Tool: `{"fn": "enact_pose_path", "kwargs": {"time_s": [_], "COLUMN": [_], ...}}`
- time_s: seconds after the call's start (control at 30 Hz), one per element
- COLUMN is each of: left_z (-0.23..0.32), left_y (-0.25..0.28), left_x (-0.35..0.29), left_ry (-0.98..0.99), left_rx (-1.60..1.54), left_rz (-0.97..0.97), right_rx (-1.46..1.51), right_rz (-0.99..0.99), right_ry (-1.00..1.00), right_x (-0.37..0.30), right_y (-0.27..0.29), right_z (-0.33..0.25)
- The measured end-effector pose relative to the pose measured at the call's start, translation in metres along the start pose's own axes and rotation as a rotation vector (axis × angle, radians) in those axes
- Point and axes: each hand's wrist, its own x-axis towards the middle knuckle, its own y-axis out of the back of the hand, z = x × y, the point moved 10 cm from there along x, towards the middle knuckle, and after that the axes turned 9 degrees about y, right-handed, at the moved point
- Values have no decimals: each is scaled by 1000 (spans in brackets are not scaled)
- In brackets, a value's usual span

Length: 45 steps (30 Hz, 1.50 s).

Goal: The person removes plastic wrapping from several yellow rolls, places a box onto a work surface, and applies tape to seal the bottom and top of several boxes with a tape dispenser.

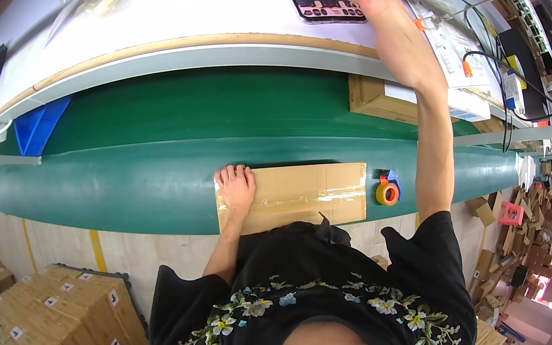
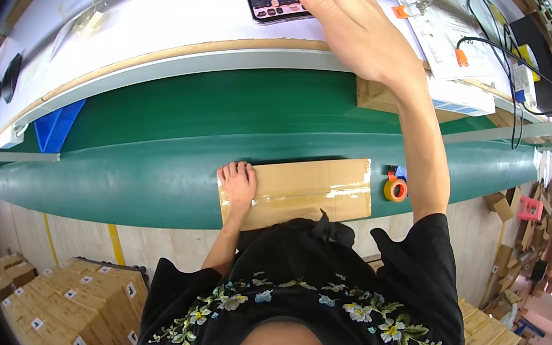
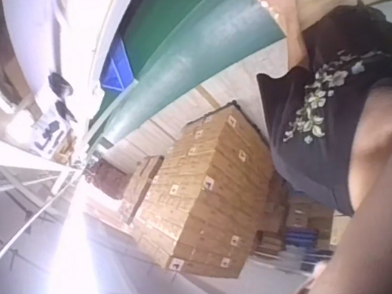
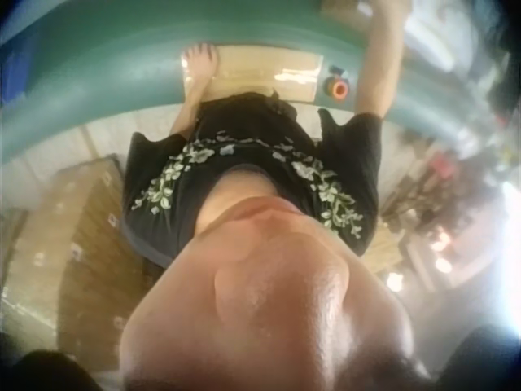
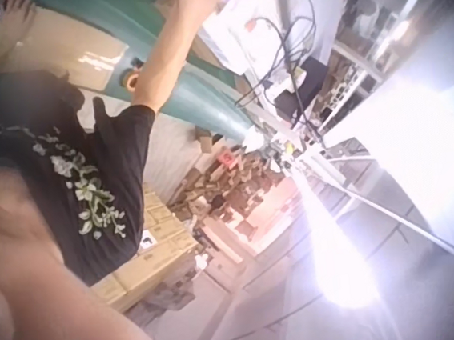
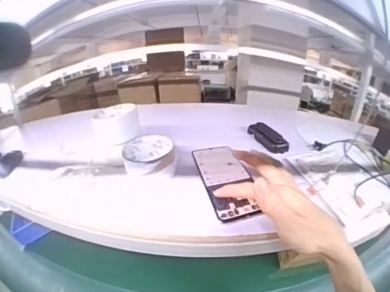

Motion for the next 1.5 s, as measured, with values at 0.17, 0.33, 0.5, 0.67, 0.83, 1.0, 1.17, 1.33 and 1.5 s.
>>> {"fn": "enact_pose_path", "kwargs": {"time_s": [0.17,0.33,0.5,0.67,0.83,1.0,1.17,1.33,1.5], "left_z": [0,2,-5,0,-2,-3,-5,-5,-6], "left_y": [2,2,-2,-2,0,-1,-3,-4,-6], "left_x": [-1,-2,-2,0,-1,0,0,0,0], "left_ry": [-28,-21,8,4,13,7,19,16,17], "left_rx": [-7,-9,9,-6,-30,-16,-39,-38,-36], "left_rz": [32,33,23,17,21,42,10,9,2], "right_rx": [152,275,99,-15,-82,60,211,143,103], "right_rz": [50,111,61,26,34,267,250,233,208], "right_ry": [-3,66,86,107,73,-60,-233,-220,-172], "right_x": [-1,-1,1,1,1,-5,-8,-6,-4], "right_y": [0,-4,-9,-9,-1,15,6,5,5], "right_z": [14,13,10,6,-1,32,46,48,45]}}
